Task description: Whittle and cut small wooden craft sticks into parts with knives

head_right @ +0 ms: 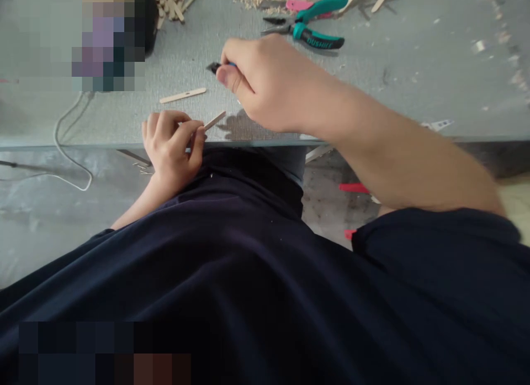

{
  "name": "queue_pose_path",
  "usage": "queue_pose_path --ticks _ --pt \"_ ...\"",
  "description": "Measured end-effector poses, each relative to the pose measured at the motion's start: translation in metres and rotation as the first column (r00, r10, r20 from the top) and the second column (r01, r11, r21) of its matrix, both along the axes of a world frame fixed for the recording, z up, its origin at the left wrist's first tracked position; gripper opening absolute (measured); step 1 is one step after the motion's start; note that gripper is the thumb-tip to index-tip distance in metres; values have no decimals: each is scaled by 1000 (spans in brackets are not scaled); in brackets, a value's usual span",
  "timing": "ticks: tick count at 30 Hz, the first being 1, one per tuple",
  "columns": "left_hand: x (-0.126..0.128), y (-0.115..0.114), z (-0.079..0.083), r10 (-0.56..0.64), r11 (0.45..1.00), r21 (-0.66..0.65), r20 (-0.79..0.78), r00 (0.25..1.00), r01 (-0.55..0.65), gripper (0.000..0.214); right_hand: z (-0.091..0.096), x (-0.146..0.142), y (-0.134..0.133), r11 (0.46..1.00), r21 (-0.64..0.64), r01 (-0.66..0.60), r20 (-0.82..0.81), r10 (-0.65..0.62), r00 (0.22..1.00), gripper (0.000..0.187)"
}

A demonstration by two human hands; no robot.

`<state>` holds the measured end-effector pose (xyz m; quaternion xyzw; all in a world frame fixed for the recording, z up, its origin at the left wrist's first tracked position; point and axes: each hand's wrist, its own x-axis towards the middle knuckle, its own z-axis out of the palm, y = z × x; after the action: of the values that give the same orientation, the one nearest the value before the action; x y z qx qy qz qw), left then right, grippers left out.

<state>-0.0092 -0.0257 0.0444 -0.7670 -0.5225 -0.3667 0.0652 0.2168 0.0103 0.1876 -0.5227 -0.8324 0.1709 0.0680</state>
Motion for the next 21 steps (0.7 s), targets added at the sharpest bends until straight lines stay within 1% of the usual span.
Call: queue_pose_path --ticks 2,4,5,8,11,15,17,21 --pt "-3 1 -8 -10 1000 3 13 1000 10 32 2 -2 2 990 -138 -27 75 37 997 31" --pt "-5 3 -17 -31 998 47 2 1000 31 33 0 -4 6 963 -266 -34 166 81 983 38" --pt "-6 4 -23 -44 996 75 -9 999 45 33 -1 -4 7 950 -309 -33 204 101 974 42" --pt "-8 8 -39 -79 989 122 -26 997 82 29 -4 -4 7 932 -363 -12 264 115 958 44" --pt "-7 10 -50 -98 991 88 3 995 98 29 -4 -7 2 924 -382 35 307 91 947 40" --pt "-4 11 -53 -101 995 20 25 995 101 33 -5 -14 2 908 -412 75 331 73 941 42" --pt "-3 10 -51 -90 996 -4 43 995 91 34 -7 -17 5 890 -452 65 315 90 945 41" --pt "0 7 -45 -84 994 -59 126 988 92 33 -9 -21 11 861 -506 46 269 107 957 37"
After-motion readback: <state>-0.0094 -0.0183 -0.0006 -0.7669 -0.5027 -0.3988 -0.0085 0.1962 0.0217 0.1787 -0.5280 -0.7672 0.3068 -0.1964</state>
